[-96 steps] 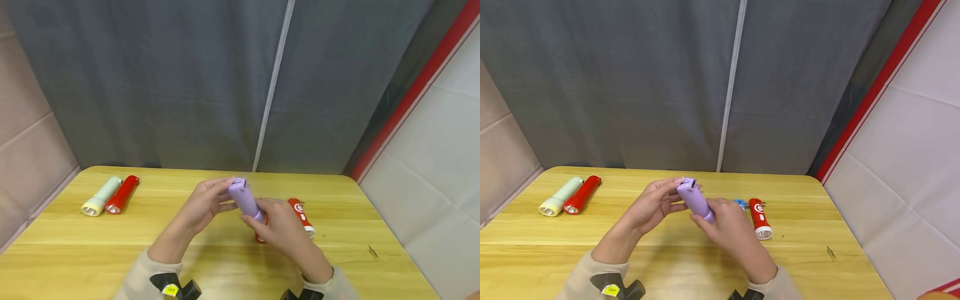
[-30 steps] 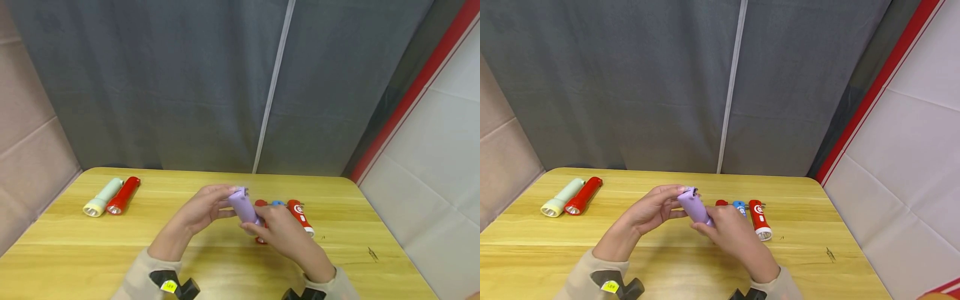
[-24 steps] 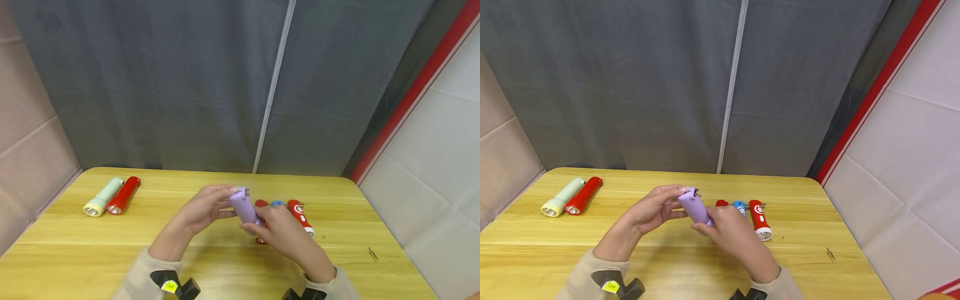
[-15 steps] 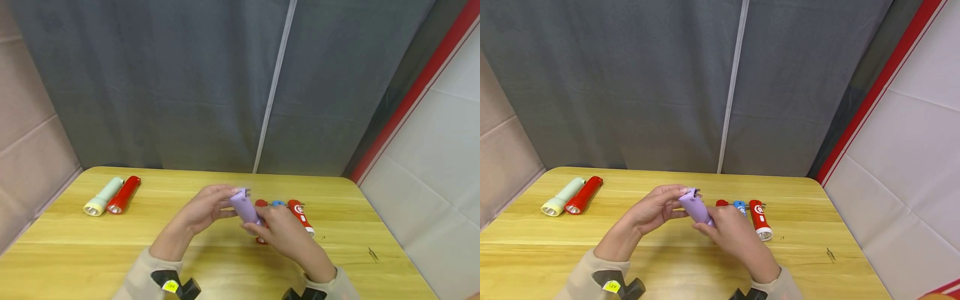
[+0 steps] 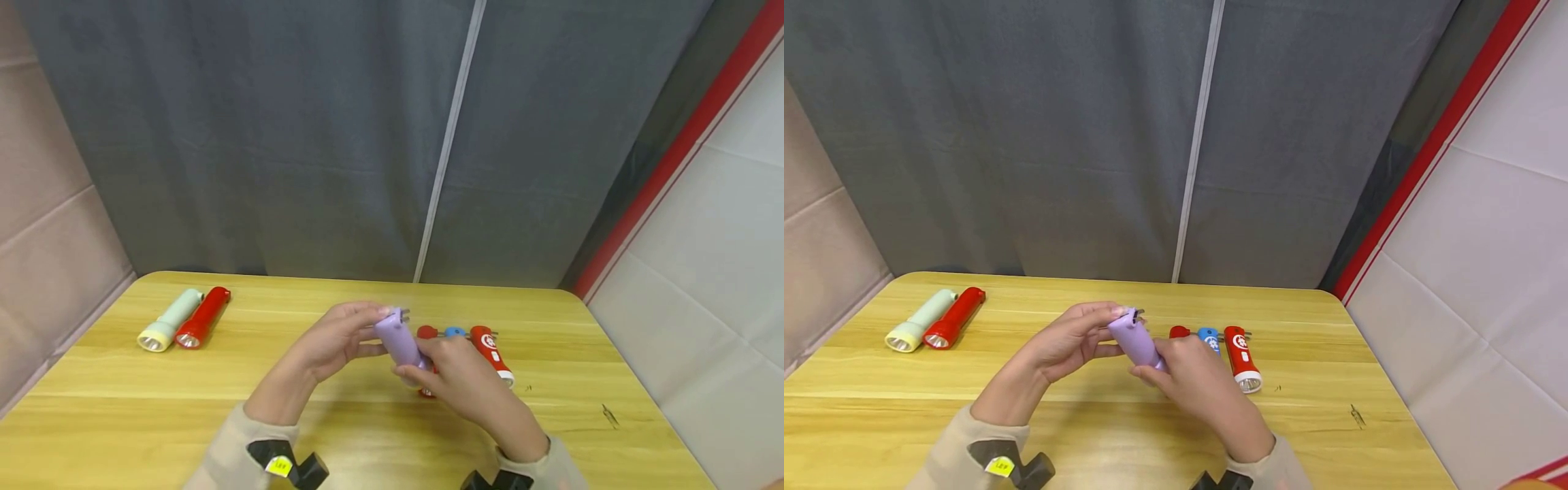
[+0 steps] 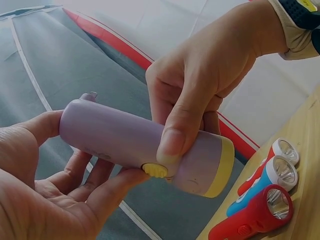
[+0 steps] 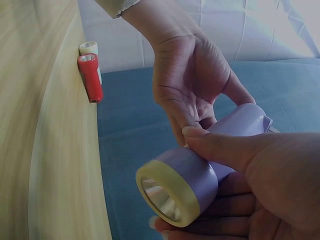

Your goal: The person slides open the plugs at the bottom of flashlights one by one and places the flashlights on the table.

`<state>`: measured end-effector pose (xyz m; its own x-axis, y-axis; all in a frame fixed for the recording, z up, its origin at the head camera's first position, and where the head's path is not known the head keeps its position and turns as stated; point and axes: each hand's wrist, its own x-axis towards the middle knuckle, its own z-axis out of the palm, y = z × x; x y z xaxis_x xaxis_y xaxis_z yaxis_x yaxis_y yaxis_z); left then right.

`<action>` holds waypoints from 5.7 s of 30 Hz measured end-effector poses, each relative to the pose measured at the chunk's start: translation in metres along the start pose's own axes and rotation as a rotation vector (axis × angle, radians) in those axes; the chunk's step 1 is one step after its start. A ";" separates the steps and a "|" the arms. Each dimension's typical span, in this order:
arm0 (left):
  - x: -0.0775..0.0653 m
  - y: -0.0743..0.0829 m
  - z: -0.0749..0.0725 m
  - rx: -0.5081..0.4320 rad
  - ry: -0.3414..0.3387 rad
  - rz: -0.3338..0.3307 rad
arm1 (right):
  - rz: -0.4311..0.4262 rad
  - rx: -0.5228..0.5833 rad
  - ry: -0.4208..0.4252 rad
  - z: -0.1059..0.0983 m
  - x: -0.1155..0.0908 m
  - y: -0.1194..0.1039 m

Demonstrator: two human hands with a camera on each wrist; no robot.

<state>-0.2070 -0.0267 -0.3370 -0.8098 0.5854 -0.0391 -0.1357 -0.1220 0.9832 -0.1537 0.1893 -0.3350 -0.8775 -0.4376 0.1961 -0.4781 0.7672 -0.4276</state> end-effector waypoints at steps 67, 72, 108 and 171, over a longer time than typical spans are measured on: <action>0.011 -0.009 -0.001 0.182 0.316 0.004 | 0.175 0.130 0.122 0.023 0.004 -0.009; 0.014 -0.013 -0.004 0.183 0.361 -0.030 | 0.175 0.061 0.165 0.026 0.003 -0.017; 0.042 -0.078 -0.021 0.327 0.454 -0.163 | 0.323 0.017 0.060 0.061 0.010 -0.012; 0.052 -0.091 -0.003 0.712 0.439 -0.073 | 0.267 -0.265 0.112 0.070 0.009 -0.011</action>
<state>-0.2388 0.0123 -0.4295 -0.9816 0.1888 -0.0282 0.0768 0.5259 0.8471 -0.1538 0.1442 -0.3901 -0.9639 -0.1640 0.2099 -0.2129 0.9480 -0.2367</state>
